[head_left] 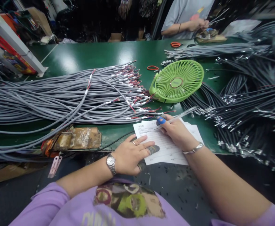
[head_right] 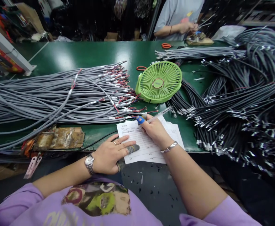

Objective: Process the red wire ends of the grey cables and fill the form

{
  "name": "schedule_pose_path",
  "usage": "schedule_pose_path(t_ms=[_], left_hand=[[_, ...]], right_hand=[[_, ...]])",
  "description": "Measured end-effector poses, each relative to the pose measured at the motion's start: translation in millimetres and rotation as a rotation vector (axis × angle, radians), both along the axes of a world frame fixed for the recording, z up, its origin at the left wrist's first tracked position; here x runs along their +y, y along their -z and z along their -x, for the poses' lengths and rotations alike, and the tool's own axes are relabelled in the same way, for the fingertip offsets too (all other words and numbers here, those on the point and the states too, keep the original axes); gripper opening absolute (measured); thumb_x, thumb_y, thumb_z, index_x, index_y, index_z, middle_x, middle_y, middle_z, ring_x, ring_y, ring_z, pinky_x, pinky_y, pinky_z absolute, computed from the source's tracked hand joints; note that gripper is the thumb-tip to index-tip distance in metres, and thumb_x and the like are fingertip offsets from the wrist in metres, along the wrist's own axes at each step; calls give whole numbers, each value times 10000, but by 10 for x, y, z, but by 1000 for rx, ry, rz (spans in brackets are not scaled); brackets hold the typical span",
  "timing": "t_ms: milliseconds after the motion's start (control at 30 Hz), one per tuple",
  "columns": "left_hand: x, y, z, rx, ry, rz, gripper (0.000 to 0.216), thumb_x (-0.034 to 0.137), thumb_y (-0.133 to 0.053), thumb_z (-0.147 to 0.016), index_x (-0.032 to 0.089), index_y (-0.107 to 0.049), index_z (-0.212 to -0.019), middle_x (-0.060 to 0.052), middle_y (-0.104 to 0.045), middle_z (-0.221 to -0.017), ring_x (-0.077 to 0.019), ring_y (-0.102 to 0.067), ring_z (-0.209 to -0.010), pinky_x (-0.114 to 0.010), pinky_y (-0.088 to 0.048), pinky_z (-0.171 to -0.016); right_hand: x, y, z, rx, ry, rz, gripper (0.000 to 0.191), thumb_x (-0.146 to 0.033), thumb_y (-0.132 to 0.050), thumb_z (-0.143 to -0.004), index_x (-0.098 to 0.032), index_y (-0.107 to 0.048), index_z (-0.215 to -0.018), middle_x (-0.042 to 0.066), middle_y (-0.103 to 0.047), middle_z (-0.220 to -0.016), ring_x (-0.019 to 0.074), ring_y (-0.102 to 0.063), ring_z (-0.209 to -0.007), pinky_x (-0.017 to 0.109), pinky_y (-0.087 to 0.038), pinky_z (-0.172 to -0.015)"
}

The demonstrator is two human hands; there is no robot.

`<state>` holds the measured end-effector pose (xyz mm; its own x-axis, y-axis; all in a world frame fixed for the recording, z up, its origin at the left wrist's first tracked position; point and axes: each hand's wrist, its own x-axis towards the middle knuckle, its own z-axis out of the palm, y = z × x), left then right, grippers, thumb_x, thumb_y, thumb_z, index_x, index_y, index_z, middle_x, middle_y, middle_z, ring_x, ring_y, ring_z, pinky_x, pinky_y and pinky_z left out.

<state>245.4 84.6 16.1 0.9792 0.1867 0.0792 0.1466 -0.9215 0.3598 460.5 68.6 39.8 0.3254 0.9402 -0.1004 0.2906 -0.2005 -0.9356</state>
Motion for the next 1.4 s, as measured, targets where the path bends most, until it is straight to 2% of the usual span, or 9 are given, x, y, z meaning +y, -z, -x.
schedule_pose_path(t_ms=[200,467,733,900,1267,1400], left_hand=[[-4,0,4,3,10,-17,740,269,-547,-715,201,-370,-1430,-37,-402,-1504,-275,-279,-1417,-467,-208,-1134],[2,-12,-7,11,15,-2,714,241,-551,-694,190,-426,-1395,-46,-410,-1499,-289,-296,-1408,-477,-238,-1117],[-6,-11,-6,-1,0,3,738,229,-543,-691,203,-401,-1415,-42,-414,-1497,-277,-310,-1405,-462,-232,-1126],[-8,-4,-7,-5,-12,6,680,228,-518,-705,210,-449,-1381,-23,-429,-1487,-268,-318,-1402,-449,-230,-1126],[-12,-2,-7,-9,-22,27,734,215,-526,-692,221,-403,-1416,-18,-432,-1485,-264,-317,-1403,-450,-220,-1131],[-12,-4,-7,2,-13,12,687,228,-538,-690,206,-460,-1373,-32,-432,-1485,-275,-310,-1407,-455,-228,-1129]], right_hand=[[-44,26,79,-185,134,-115,488,-655,-643,-683,-230,-442,-554,-54,-412,-434,103,-332,-426,257,-289,-417],[-48,-1,125,-354,121,-142,454,-635,-617,-712,-232,-480,-556,-29,-474,-491,137,-407,-498,281,-357,-497],[-54,10,113,-364,116,-157,450,-629,-603,-727,-235,-472,-555,-23,-482,-488,140,-415,-494,278,-352,-486],[-52,-4,114,-349,136,-142,430,-616,-631,-699,-239,-472,-566,-24,-488,-486,137,-424,-483,275,-363,-479],[-62,38,89,-402,116,-179,358,-483,-606,-728,-242,-417,-543,-29,-463,-487,129,-405,-488,273,-342,-489],[-70,34,89,-401,97,-197,359,-487,-613,-738,-238,-431,-553,-29,-473,-503,129,-410,-499,270,-346,-492]])
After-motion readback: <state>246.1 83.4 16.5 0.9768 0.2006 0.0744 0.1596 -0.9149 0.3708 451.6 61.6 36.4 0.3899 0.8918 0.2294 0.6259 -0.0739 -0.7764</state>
